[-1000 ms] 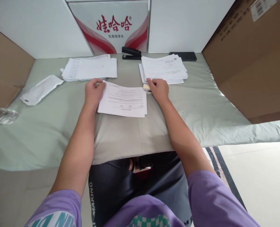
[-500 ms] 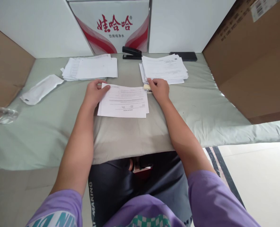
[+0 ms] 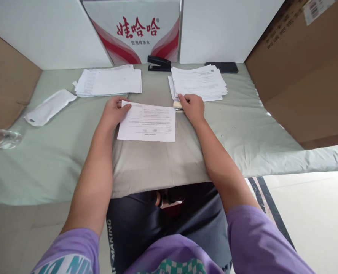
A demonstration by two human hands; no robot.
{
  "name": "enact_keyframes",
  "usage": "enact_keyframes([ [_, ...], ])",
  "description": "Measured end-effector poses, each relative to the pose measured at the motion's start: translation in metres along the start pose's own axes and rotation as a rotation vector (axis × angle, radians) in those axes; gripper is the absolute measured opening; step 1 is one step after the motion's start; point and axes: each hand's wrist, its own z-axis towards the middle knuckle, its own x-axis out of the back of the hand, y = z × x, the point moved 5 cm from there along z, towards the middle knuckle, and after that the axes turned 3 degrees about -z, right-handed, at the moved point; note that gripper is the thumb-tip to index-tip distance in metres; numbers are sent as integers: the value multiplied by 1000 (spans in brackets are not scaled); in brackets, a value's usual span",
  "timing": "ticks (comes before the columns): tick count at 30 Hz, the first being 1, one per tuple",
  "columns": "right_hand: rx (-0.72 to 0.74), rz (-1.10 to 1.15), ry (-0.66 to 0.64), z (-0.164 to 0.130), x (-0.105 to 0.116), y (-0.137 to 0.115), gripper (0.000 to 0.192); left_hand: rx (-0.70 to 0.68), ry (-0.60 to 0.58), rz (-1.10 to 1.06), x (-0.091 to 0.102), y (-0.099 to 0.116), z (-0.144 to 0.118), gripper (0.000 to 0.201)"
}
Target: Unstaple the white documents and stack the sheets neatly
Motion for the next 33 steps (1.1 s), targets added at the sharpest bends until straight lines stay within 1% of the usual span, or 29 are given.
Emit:
enact_keyframes([
  [5, -16, 10, -1, 0, 0, 1, 64, -2, -13, 20, -1, 0, -1, 20],
  [9, -3, 25, -8, 1, 0, 0, 62, 16, -9, 56, -2, -1, -1, 22],
  [13, -7, 37, -26, 2, -1, -1, 58, -2, -7, 73, -3, -3, 1, 23],
  [18, -30, -14, -74, 3, -2, -3, 53, -6, -19, 66, -5, -4, 0, 21],
  [24, -11, -45, -72, 1, -2, -8, 48, 24, -2, 69, -5, -3, -2, 21],
  [29, -14, -55, -73, 1, -3, -6, 49, -5, 4, 37, -4, -6, 0, 21],
  [33, -5, -51, -84, 2, -3, -6, 51, -12, 1, 28, -5, -2, -1, 19],
])
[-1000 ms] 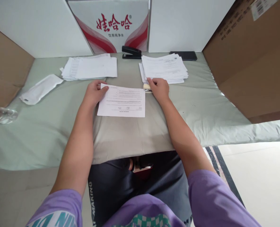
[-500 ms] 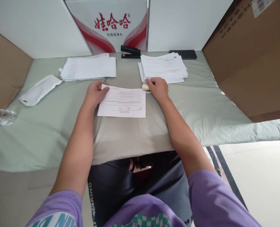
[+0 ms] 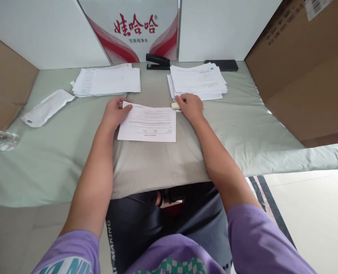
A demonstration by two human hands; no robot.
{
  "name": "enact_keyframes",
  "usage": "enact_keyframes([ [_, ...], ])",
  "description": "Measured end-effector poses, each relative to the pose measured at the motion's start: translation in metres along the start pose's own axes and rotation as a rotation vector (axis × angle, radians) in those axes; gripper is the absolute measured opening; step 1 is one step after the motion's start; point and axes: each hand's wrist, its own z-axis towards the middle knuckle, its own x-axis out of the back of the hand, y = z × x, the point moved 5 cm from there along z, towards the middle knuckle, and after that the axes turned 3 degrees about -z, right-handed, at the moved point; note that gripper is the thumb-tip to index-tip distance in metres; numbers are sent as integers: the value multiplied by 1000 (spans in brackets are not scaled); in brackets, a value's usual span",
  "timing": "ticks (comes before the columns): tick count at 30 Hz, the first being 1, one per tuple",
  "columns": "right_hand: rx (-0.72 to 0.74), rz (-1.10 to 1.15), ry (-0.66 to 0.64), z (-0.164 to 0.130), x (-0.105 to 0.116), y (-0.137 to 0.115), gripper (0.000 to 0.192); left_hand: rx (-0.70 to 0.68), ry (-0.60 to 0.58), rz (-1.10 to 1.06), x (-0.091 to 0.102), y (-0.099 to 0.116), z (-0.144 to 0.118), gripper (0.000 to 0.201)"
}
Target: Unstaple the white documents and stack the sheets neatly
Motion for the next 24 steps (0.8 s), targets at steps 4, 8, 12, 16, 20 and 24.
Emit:
enact_keyframes([
  [4, -6, -8, -33, 0, 2, -3, 51, -1, 2, 49, 0, 9, -3, 18],
  [8, -15, -42, -58, 0, 1, -5, 50, -79, 72, 160, 1, 25, -10, 21],
  [12, -11, -71, -63, 0, -1, -7, 47, -221, 101, 290, -12, 50, -23, 26],
  [16, 27, -121, -109, -3, -1, -15, 43, -331, -123, 430, -56, 74, -44, 36],
  [20, 69, -163, -150, -8, -2, -27, 44, -445, -364, 485, -101, 88, -66, 42],
  [24, 97, -194, -182, -11, -8, -35, 46, -409, -297, 441, -111, 92, -67, 36],
])
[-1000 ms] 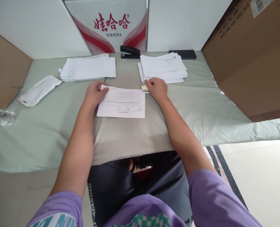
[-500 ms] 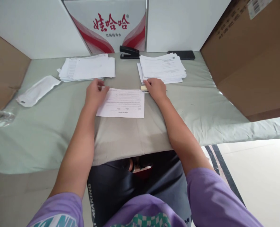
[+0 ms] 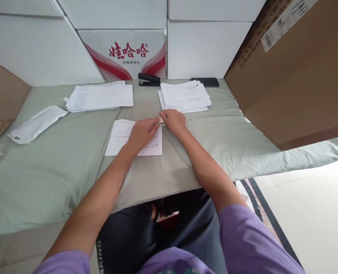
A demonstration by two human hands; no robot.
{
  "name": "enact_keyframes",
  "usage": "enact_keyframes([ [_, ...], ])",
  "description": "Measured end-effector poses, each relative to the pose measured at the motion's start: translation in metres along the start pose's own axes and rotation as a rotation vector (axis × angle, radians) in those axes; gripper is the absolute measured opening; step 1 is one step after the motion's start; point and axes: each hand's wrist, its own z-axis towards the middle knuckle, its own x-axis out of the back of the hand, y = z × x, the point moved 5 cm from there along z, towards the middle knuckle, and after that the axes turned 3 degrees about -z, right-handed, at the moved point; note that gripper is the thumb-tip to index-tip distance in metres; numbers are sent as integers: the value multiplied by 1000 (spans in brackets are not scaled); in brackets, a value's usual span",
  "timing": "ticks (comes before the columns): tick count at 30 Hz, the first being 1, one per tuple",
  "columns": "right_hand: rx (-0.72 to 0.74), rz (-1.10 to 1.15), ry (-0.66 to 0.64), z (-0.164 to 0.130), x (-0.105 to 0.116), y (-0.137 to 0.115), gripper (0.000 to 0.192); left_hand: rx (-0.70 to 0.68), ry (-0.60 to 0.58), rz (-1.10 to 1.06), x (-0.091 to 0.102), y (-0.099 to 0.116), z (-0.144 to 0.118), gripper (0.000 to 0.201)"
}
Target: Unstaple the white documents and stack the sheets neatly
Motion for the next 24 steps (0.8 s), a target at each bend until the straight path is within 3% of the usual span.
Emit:
enact_keyframes([
  [6, 96, -58, -30, -2, -6, -17, 49, 162, 71, -3, 4, -9, 6, 17],
  [9, 115, -110, -43, -5, -4, -23, 50, 202, 78, -103, 6, -14, 5, 8],
  [17, 112, -206, -78, -11, 2, -31, 51, 235, 29, -379, 10, -20, 2, 17],
  [24, 112, -198, -99, -15, 2, -33, 50, 294, -11, -274, 15, -19, -3, 37],
])
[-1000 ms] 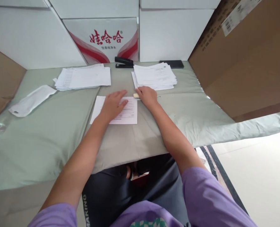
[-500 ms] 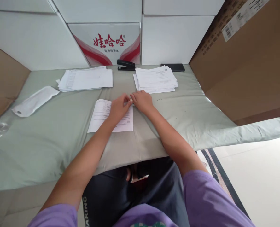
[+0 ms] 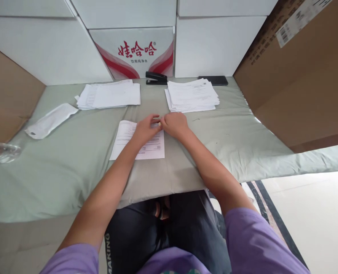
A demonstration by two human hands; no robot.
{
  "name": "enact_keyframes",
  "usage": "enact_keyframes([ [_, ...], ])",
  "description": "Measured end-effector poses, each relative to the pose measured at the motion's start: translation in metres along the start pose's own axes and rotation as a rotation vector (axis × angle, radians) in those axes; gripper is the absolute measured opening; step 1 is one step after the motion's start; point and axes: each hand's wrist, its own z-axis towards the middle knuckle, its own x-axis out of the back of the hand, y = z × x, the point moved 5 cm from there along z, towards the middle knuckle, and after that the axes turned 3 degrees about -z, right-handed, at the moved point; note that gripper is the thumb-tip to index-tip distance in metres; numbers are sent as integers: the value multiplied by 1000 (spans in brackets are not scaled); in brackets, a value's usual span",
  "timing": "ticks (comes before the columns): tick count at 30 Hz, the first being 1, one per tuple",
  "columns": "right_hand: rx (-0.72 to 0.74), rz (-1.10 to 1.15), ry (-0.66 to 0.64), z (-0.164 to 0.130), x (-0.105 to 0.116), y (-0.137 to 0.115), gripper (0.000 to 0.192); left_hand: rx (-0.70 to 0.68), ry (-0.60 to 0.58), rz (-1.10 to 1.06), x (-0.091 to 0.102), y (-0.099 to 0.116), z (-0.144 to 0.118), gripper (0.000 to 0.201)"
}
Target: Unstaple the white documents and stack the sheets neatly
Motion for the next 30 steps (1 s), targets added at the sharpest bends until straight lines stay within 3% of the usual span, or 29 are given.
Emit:
enact_keyframes([
  [3, -32, 49, 41, 0, 0, -1, 48, -8, -25, 48, -1, 0, -1, 37],
  [7, -46, 91, 103, 0, 0, -4, 50, -119, -23, 141, -6, 4, -1, 35],
  [11, 3, 138, 154, 0, -2, -8, 53, -160, 15, 156, -6, 6, -1, 22],
  [21, 109, 221, 377, -5, 1, -2, 72, -259, 172, 153, -6, 18, -7, 24],
  [30, 131, 254, 382, -4, -1, -1, 78, -247, 153, 137, -10, 18, -9, 28],
])
